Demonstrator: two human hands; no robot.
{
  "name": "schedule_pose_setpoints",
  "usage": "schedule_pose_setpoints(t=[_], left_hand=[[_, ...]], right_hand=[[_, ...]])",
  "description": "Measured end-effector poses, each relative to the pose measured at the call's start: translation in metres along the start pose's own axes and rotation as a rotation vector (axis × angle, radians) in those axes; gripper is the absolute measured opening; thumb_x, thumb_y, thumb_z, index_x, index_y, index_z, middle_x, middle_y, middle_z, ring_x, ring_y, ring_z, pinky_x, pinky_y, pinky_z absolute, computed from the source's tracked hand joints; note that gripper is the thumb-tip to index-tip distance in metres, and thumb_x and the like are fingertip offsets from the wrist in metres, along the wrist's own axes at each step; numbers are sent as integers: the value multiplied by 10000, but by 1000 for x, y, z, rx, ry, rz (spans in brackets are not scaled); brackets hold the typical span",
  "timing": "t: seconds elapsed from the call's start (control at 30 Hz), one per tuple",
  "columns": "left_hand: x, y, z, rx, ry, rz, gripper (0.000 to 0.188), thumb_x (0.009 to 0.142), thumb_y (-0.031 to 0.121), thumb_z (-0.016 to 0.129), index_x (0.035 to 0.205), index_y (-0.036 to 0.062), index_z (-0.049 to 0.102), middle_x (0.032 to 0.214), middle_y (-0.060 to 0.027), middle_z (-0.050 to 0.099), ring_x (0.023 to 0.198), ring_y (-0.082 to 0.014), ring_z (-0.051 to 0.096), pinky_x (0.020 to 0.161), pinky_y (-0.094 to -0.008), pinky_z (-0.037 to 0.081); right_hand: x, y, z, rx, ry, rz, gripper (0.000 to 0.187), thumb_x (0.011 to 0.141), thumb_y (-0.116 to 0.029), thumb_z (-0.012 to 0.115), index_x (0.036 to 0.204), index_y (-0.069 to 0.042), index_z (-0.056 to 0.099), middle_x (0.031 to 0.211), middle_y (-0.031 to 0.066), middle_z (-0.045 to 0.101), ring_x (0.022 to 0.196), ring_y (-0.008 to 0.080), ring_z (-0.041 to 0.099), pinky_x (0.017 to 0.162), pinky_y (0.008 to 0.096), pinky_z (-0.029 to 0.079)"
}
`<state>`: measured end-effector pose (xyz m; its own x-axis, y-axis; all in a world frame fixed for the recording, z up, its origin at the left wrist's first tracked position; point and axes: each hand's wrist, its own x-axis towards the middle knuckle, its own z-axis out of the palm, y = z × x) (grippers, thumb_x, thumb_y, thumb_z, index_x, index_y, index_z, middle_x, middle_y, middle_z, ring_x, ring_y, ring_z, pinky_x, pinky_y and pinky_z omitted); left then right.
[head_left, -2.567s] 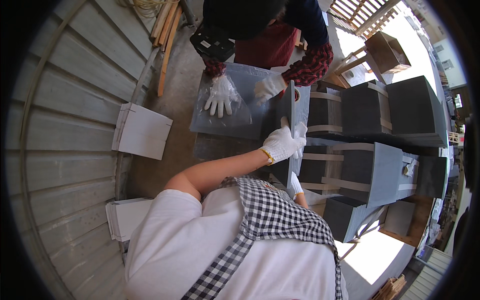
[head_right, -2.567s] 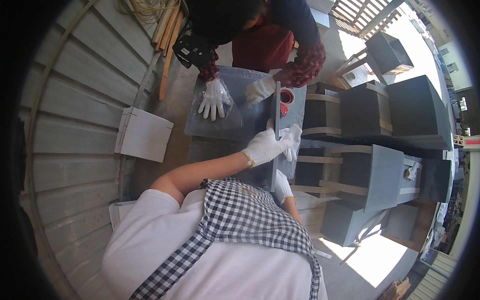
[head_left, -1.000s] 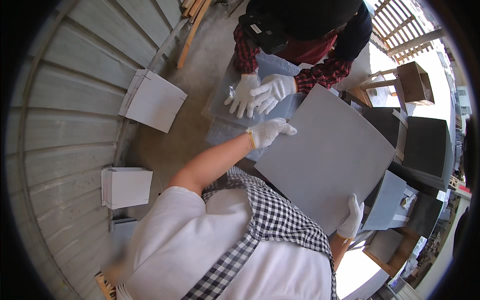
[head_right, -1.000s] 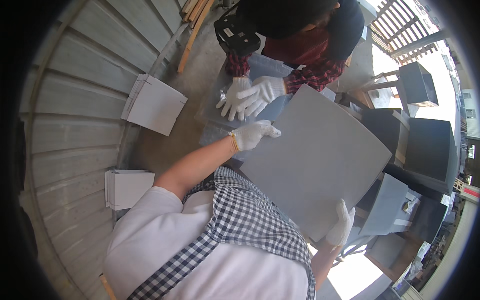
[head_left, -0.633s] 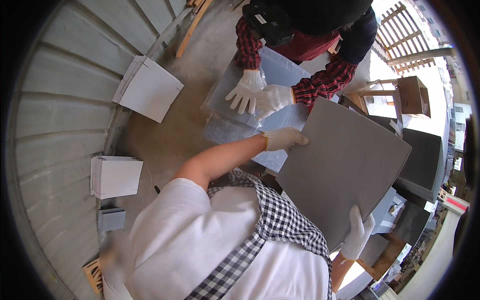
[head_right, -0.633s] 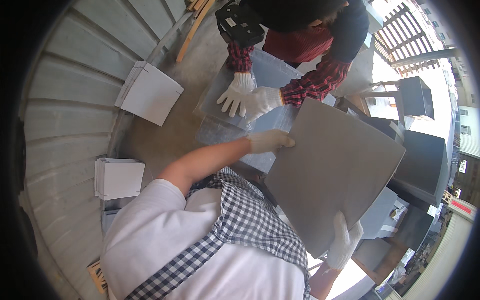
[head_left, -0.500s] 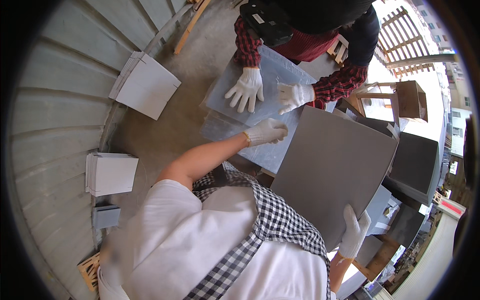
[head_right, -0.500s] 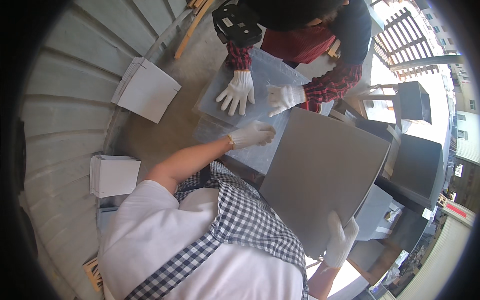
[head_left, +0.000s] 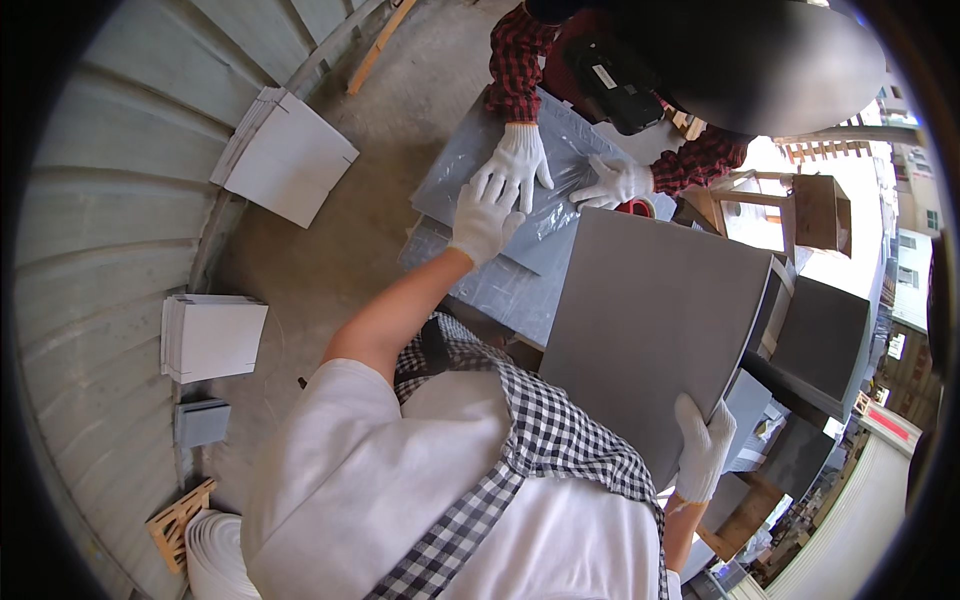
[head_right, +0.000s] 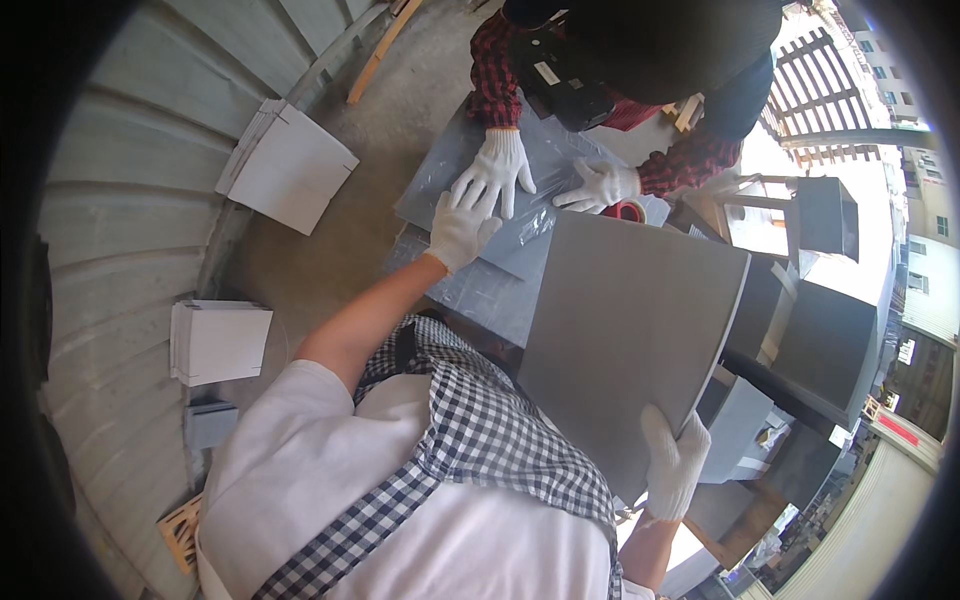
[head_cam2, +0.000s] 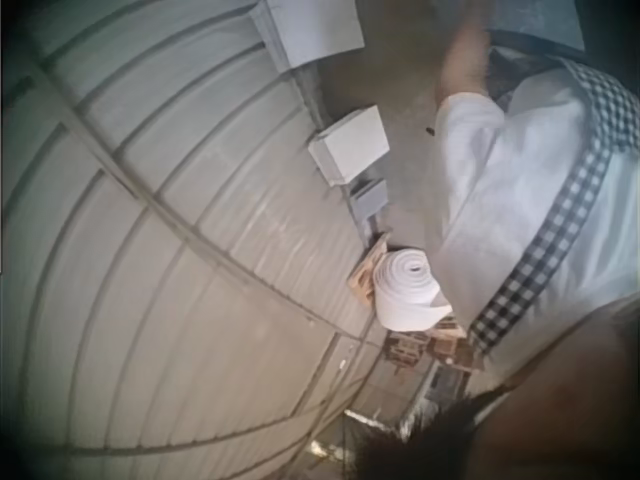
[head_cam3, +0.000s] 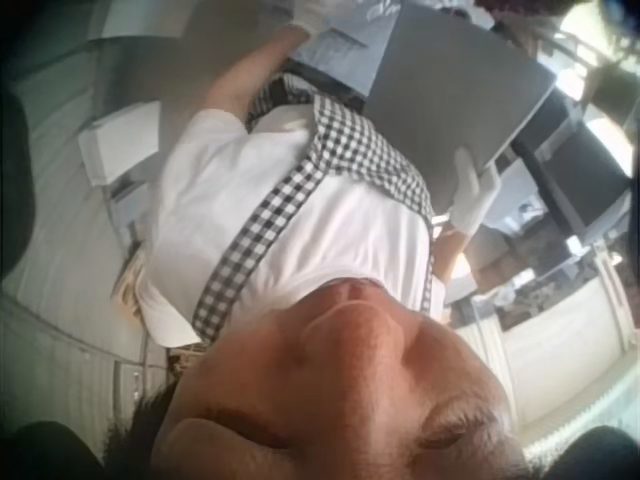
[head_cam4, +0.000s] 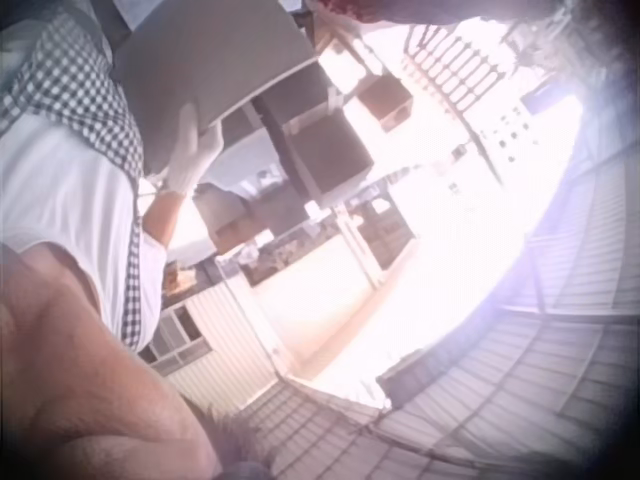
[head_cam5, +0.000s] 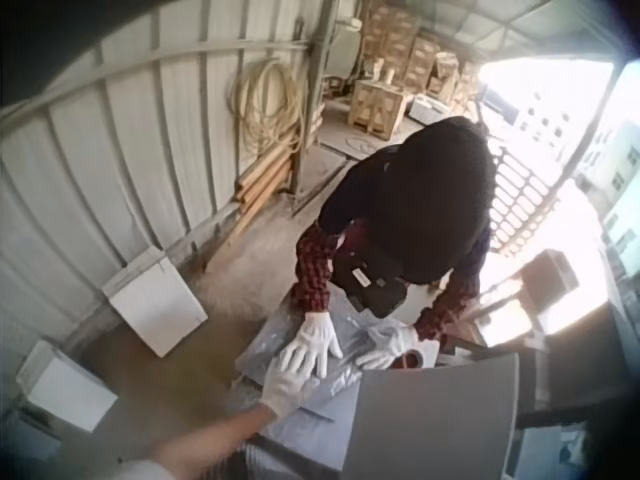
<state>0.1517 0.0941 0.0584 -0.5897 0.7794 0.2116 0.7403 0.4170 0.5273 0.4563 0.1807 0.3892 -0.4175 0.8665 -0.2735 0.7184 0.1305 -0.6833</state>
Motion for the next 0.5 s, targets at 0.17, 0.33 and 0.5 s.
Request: schedule_pose_setpoints(t=[0.17, 0.33, 0.5], left_hand=[[-35, 22, 17, 193, -342, 111, 663, 899, 502, 625, 1471, 198, 486, 1542, -179, 390, 1468, -398, 246, 1143, -595, 239], [-44, 39, 18, 307, -618, 72, 682, 917, 571, 581, 1526, 314, 416, 1622, -165, 269, 1499, -423, 171, 1161, -655, 148], [-40, 50, 7, 351, -751, 60, 682, 893, 509, 648, 1515, 338, 426, 1637, -179, 209, 1506, -434, 140, 1144, -701, 136]], right_hand=[[10, -10, 8, -10, 37, -7, 302, 875, -244, 680, 968, 42, 659, 797, 2, 588, 768, 103, 475, 695, 292, 424], [28, -9, 26, 99, 22, 24, 306, 891, -251, 673, 984, 41, 663, 826, 7, 599, 789, 105, 482, 719, 286, 422], [50, -12, 45, 214, -7, 7, 307, 900, -246, 670, 1014, 39, 678, 862, 20, 632, 814, 113, 520, 755, 286, 435]])
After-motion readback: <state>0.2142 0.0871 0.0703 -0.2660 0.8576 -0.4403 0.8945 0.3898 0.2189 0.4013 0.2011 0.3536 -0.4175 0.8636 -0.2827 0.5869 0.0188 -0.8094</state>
